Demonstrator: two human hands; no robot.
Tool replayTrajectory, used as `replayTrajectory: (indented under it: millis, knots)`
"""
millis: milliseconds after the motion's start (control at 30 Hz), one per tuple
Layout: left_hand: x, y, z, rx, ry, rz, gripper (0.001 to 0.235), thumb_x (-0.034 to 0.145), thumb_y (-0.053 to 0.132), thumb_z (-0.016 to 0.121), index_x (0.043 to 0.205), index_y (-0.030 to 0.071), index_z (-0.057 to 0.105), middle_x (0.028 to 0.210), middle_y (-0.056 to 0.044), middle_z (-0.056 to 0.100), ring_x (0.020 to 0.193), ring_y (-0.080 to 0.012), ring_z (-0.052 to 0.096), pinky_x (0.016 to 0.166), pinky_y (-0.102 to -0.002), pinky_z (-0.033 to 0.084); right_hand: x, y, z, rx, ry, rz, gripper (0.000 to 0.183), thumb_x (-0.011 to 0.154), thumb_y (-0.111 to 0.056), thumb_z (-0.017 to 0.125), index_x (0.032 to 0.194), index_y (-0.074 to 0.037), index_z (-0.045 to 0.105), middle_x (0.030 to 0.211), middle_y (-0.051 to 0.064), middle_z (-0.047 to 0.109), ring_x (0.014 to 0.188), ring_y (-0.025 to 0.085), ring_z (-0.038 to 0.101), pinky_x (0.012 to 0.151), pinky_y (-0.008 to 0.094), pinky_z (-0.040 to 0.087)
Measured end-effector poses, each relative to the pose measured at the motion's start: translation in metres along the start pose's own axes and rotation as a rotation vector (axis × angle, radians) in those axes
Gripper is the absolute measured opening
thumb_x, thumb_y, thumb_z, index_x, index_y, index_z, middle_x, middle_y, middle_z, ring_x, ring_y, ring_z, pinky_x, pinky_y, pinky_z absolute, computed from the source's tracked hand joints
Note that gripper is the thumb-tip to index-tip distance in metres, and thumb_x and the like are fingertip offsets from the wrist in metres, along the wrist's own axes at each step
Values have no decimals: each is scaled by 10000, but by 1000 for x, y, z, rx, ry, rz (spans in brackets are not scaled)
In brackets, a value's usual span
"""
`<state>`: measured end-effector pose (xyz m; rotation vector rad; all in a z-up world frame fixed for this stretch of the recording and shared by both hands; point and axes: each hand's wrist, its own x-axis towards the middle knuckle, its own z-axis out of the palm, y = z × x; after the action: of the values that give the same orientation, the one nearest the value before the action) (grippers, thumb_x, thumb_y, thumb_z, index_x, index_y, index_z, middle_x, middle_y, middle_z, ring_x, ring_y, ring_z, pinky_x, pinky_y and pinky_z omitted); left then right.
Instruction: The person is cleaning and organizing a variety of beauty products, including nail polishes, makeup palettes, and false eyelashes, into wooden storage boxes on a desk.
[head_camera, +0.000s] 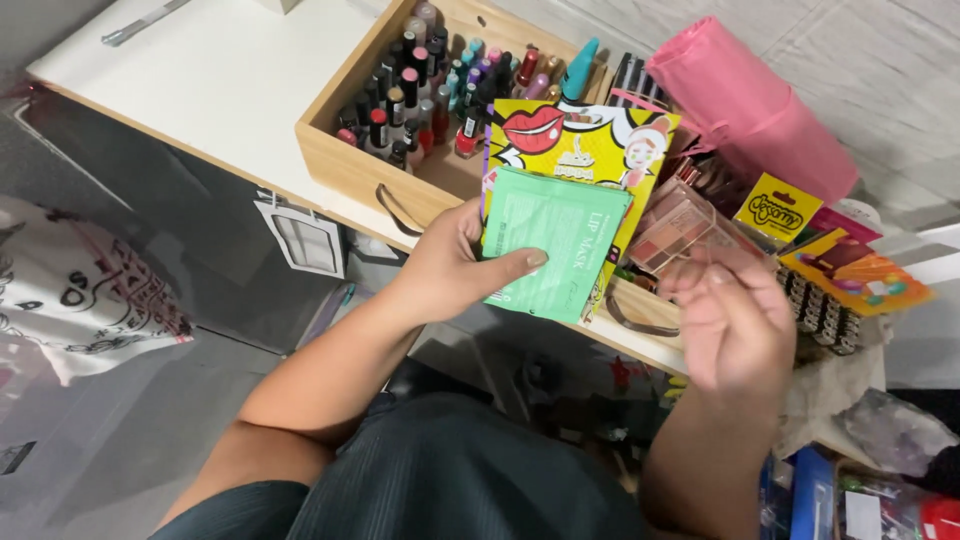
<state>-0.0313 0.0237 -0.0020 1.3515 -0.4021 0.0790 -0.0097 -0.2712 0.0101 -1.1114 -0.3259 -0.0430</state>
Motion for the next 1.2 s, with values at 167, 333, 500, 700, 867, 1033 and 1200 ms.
replayTrajectory:
  millis: [167, 333, 500, 700, 867, 1033, 1200]
  knots:
    - [-3, 4, -4, -100, 75, -3, 248, 894, 140, 766, 1096, 47, 657, 1007, -88, 761, 896, -150, 727, 786, -321, 623, 7, 5, 7, 346, -322, 189, 455, 998, -13, 438, 1419, -72, 597, 1222, 103, 736, 689, 116, 591, 570, 231, 427]
    - [-4, 11, -6, -188, 165, 17, 236, 864, 67, 792, 1043, -9, 658, 892, -176, 776, 778, -203, 754, 676, -361, 654, -7, 35, 37, -60, -296, -295, 761, 968, 86, 511, 1637, -17, 162, 1362, 236, 647, 679, 151, 779, 515, 258, 647]
    - [-1, -11, 1, -260, 221, 60, 234, 867, 51, 795, 1037, -21, 652, 880, -194, 772, 773, -218, 760, 658, -377, 662, -22, 59, 100, -646, -69, -430, 640, 851, -28, 772, 1403, -2, 450, 1189, 189, 611, 853, 209, 660, 737, 330, 624]
    - [-11, -10, 24, -350, 436, 49, 203, 912, 87, 760, 1054, -13, 655, 901, -164, 778, 815, -163, 730, 680, -366, 657, -18, 81, 131, -732, 63, -480, 629, 852, 139, 764, 1414, 23, 506, 1232, 226, 665, 1033, 319, 717, 863, 391, 616]
    - [-16, -20, 16, -338, 409, 23, 242, 855, 59, 814, 1051, -14, 692, 911, -152, 778, 821, -177, 739, 705, -355, 649, -6, 86, 108, -461, -2, -300, 706, 805, 88, 825, 1428, -9, 509, 1153, 196, 709, 907, 215, 721, 673, 304, 627]
    - [-32, 14, -35, 26, 429, 24, 779, 696, 142, 930, 1307, -51, 487, 1130, -280, 682, 981, -365, 692, 840, -515, 601, -8, 60, 103, -515, -51, -338, 764, 756, 116, 836, 1440, -4, 517, 1135, 243, 715, 913, 280, 743, 690, 353, 654]
    - [-22, 115, -42, 1221, 63, 773, 765, 1010, 620, 356, 1384, -39, 470, 1367, -229, 585, 1271, -467, 608, 1018, -577, 449, 1, 17, 95, -1257, -434, -479, 553, 884, -132, 853, 1374, -70, 605, 1349, 108, 701, 1204, 231, 708, 1038, 348, 559]
